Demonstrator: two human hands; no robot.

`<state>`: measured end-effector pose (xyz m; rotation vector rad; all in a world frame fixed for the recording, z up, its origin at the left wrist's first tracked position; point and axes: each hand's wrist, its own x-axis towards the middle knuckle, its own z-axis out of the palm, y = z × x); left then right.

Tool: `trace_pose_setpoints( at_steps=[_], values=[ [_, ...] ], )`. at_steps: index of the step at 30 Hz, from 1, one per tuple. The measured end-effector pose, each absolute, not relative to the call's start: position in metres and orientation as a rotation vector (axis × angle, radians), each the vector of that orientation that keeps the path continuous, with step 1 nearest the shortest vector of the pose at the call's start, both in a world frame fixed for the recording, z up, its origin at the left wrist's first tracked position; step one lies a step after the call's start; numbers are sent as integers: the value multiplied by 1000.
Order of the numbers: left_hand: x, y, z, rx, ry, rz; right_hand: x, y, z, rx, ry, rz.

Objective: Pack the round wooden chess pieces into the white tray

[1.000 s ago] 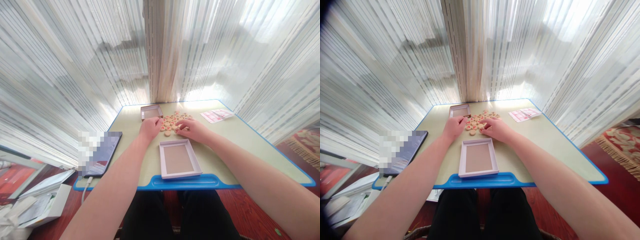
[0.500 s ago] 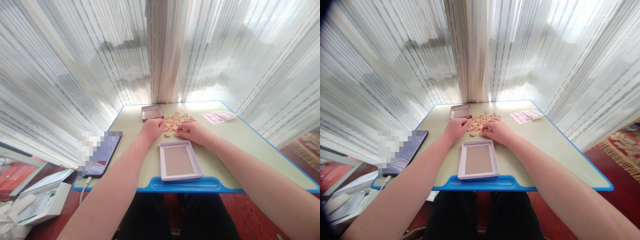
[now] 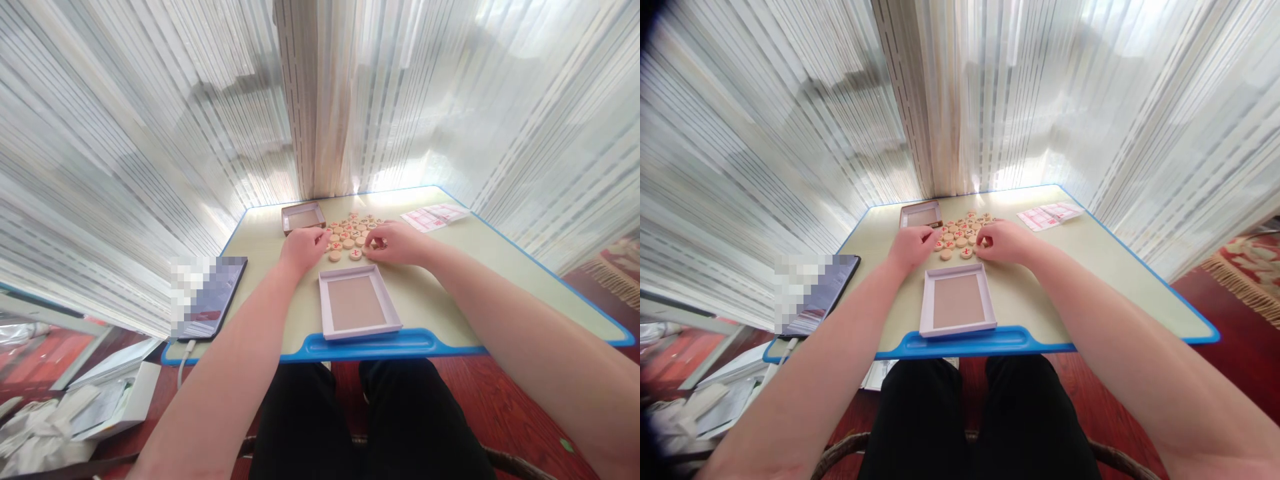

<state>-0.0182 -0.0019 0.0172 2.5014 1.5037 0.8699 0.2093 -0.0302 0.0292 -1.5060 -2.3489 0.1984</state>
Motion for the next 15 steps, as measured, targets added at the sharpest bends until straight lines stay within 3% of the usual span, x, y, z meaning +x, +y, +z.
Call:
trace_pose_setpoints(
  at_steps=[15],
  values=[
    [-22, -3, 8, 2419, 1483, 912, 204, -34, 28, -1501, -2320, 242]
  ],
)
